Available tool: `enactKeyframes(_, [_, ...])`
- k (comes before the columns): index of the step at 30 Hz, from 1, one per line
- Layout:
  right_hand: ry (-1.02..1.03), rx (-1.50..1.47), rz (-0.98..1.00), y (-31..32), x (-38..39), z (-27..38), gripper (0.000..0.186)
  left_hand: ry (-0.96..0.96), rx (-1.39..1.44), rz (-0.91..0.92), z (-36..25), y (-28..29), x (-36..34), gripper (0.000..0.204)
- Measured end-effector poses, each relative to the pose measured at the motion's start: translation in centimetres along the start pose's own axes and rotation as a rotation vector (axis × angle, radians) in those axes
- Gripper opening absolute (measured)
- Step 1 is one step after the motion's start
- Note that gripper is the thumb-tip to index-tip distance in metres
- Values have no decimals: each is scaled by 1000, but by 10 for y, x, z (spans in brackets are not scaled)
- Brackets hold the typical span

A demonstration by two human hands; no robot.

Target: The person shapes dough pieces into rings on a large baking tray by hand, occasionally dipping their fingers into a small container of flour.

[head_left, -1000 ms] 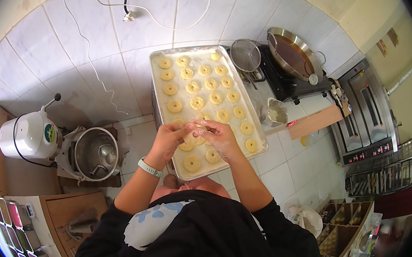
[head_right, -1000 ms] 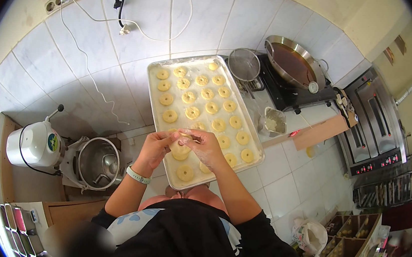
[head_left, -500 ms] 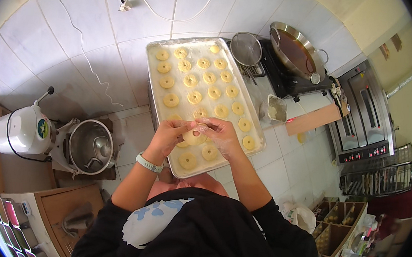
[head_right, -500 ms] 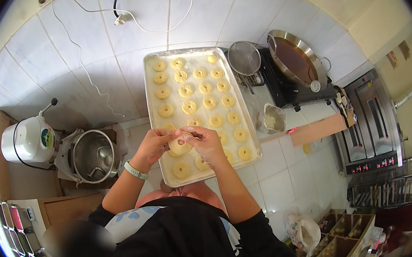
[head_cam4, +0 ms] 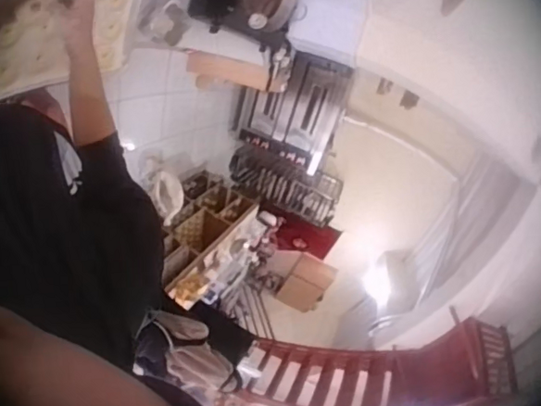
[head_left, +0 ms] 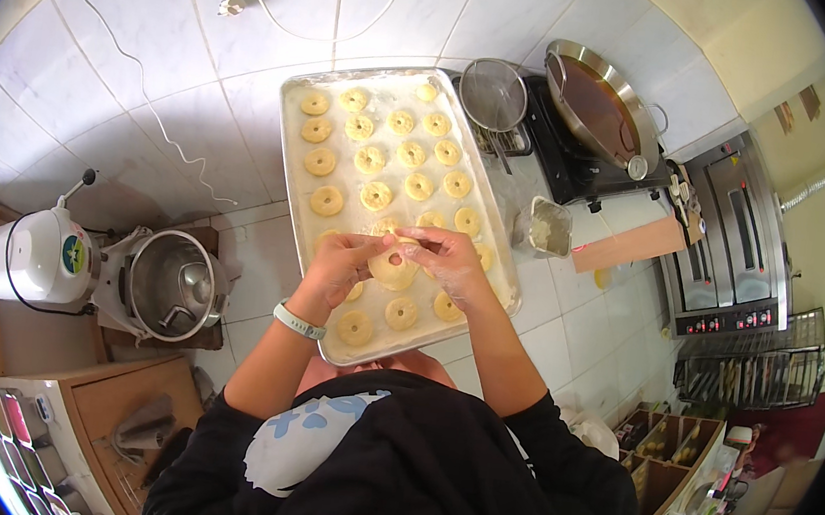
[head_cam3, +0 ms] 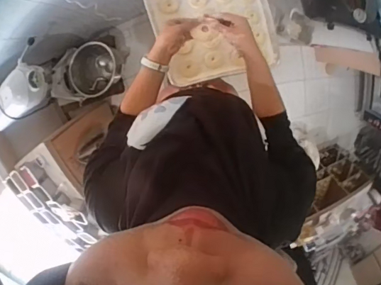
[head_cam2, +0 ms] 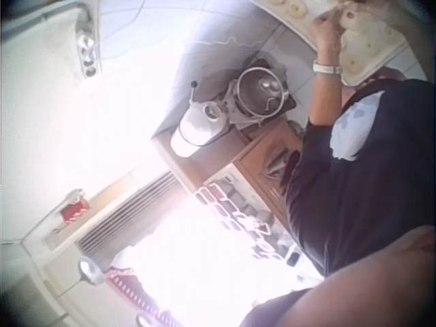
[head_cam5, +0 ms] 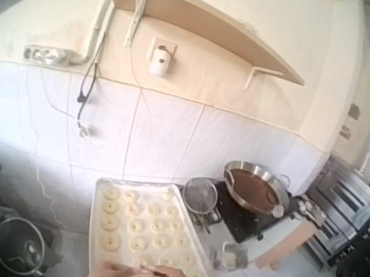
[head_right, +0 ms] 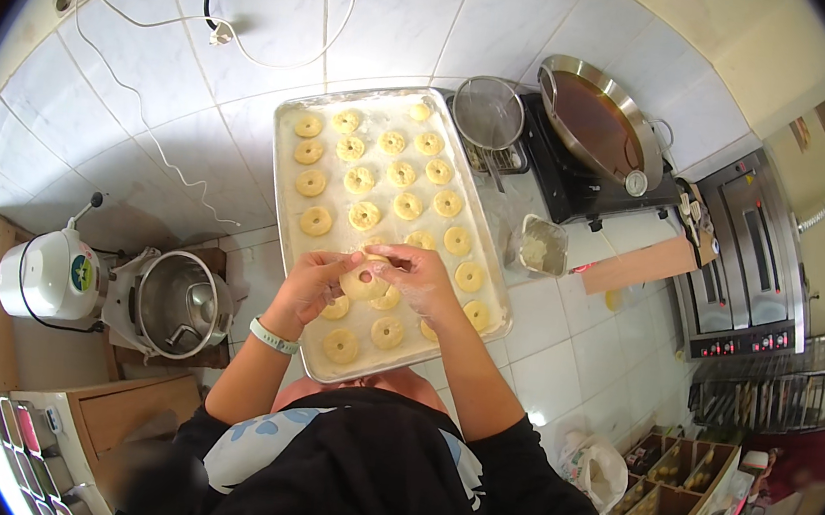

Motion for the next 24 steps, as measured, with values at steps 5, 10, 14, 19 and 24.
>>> enactKeyframes(5, [-31, -70, 55, 12, -14, 3, 28, -38, 14, -86, -3, 1, -22, 30])
enactKeyframes(10, [-10, 61, 104, 26, -34, 5, 30, 13, -64, -40, -5, -12, -39, 33])
enactKeyframes(14, [-86, 16, 94, 43, -43, 5, 30, 18, -55, -86, -7, -12, -49, 36])
enactKeyframes(19, [-115, 64, 183, 47, -61, 5, 39, 44, -167, -50, -1, -16, -75, 34])
enactKeyframes(24, [-352, -237, 237, 67, -96, -38, 39, 64, -151, -69, -4, -15, -108, 33])
Point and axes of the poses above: each hand's wrist, its own x-axis away from the middle knuckle, its own y-axis out of the back of the hand, z = x × y, the point moved 10 cm from there along -x, towards the middle knuckle, and after that the axes turned 14 degrees about -x, right-handed, at the moved point
